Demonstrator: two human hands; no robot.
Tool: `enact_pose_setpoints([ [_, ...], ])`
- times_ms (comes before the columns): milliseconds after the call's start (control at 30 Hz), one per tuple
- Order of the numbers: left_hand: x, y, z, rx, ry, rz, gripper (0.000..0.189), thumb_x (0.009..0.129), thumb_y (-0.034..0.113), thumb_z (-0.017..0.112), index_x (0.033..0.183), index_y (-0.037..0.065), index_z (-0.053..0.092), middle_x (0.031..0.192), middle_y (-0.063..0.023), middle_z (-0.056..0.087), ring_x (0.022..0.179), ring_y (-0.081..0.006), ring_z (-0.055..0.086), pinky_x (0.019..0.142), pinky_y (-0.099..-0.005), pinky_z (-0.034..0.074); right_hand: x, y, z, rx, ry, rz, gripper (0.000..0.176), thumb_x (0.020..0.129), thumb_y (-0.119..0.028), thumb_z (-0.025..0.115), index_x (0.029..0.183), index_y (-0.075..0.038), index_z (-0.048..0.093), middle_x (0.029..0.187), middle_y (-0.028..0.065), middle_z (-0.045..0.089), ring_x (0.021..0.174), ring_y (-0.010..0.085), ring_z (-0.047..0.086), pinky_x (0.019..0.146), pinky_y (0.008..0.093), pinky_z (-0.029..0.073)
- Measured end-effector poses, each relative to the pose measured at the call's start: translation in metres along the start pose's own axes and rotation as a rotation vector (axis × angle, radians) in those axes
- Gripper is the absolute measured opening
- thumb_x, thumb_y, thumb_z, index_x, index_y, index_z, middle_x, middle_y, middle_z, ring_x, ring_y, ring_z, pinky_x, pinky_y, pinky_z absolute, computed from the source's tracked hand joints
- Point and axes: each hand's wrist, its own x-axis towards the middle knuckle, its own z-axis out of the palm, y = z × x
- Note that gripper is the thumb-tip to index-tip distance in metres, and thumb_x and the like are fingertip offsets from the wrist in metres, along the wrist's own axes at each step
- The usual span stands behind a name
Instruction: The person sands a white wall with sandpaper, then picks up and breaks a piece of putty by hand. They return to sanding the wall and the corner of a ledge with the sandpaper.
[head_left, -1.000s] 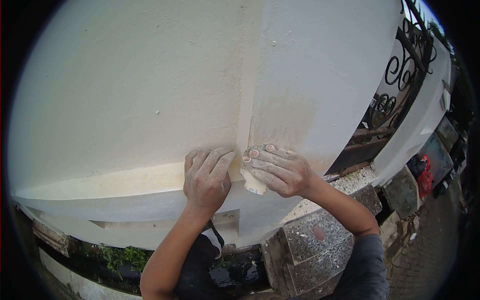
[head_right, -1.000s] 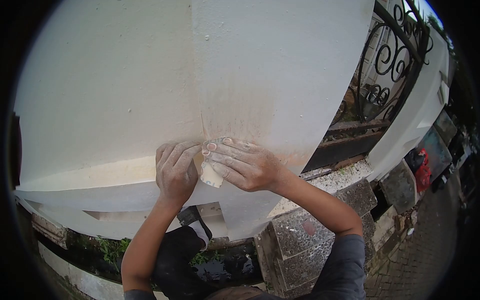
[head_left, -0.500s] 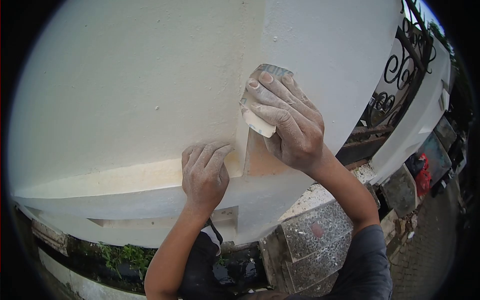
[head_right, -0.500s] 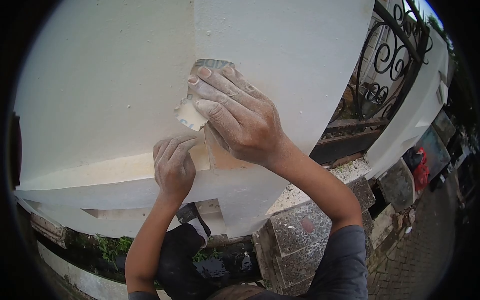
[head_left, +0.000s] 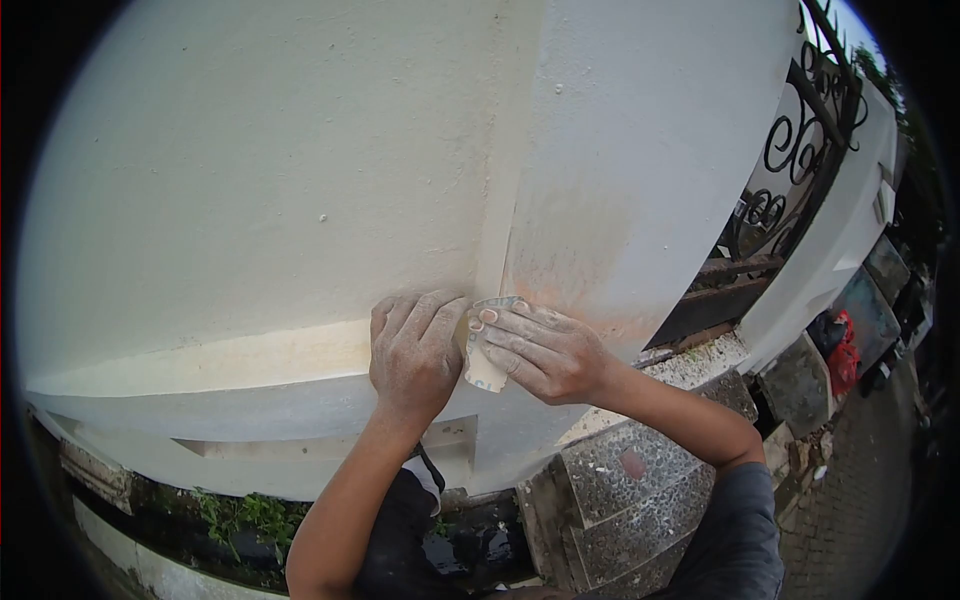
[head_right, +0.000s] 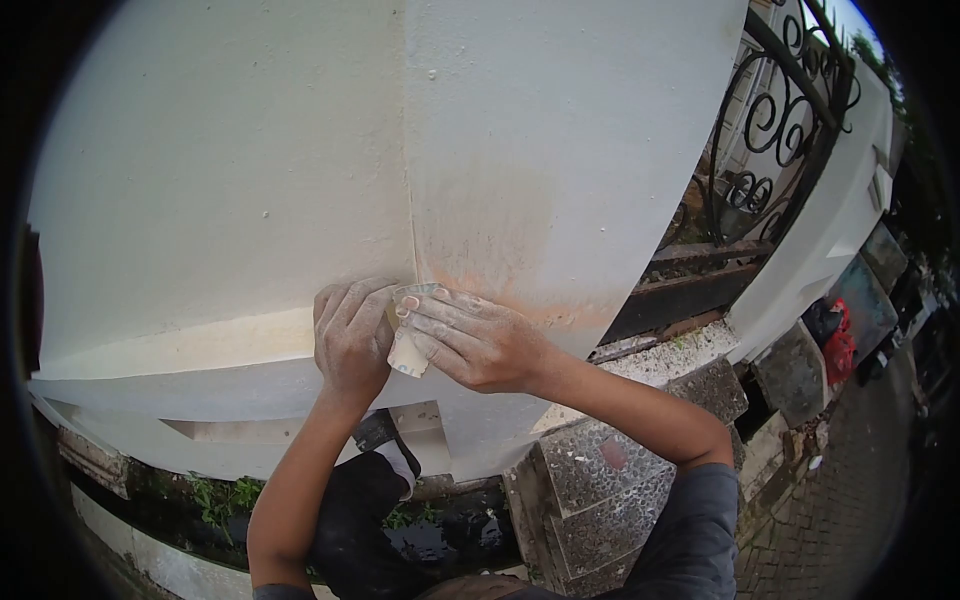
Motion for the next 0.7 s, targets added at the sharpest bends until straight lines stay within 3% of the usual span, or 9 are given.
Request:
enact_pose_setpoints([
  [167,0.002,-0.001,0.0,0.018,-0.014,-0.029,0.028,0.062,-0.005,0.057,0.087,0.006,0.062,0.09,-0.0052,0.062,0.085,-0.0225,0.057,0.081,-0.037,0.04,0.06,0.035,-0.04,-0.175,0.278,0.017,0.018,0.075,-0.014,0.059,0.092,-0.006,0.06,0.108,0.0094,0.062,0.11,0.022,0.054,0.097,0.0404,0.042],
  [333,0.0,-0.002,-0.002,-0.012,-0.025,-0.017,0.032,0.06,-0.007,0.056,0.088,0.007,0.061,0.09,-0.005,0.062,0.085,-0.0227,0.057,0.081,-0.0367,0.04,-0.003,-0.004,0.0,0.018,-0.06,0.001,0.012,0.078,-0.013,0.056,0.088,-0.007,0.061,0.107,0.0106,0.062,0.106,0.0225,0.057,0.094,0.0411,0.045],
  [500,0.002,0.001,-0.002,0.0,-0.029,-0.028,0.033,0.059,-0.006,0.057,0.089,0.006,0.061,0.091,-0.0055,0.061,0.086,-0.0237,0.057,0.081,-0.0369,0.039,0.06,0.038,-0.04,-0.177,0.247,-0.027,0.016,0.077,-0.014,0.058,0.09,-0.006,0.06,0.11,0.0096,0.061,0.111,0.0212,0.054,0.096,0.0415,0.043],
  [567,0.002,-0.001,-0.003,-0.001,-0.021,-0.046,0.033,0.059,-0.005,0.057,0.089,0.007,0.061,0.091,-0.0055,0.061,0.086,-0.024,0.057,0.081,-0.0371,0.039,0.051,0.026,-0.032,-0.163,0.238,0.057,0.015,0.077,-0.014,0.058,0.09,-0.006,0.06,0.11,0.0093,0.061,0.11,0.0208,0.054,0.095,0.0412,0.044],
  [667,-0.002,-0.005,-0.001,-0.028,-0.036,-0.032,0.033,0.059,-0.005,0.057,0.089,0.006,0.061,0.092,-0.0057,0.061,0.086,-0.024,0.057,0.081,-0.0371,0.039,-0.008,-0.001,0.002,0.007,-0.021,0.007,0.015,0.078,-0.014,0.057,0.091,-0.008,0.061,0.108,0.0084,0.062,0.109,0.0211,0.055,0.095,0.0397,0.045],
  [700,-0.001,-0.005,-0.001,-0.03,-0.032,-0.021,0.033,0.059,-0.006,0.057,0.089,0.006,0.061,0.092,-0.0057,0.061,0.086,-0.024,0.057,0.081,-0.0371,0.039,-0.005,0.004,-0.001,-0.019,0.006,-0.026,0.015,0.078,-0.014,0.057,0.091,-0.008,0.061,0.108,0.0084,0.062,0.109,0.0209,0.055,0.095,0.0395,0.045],
])
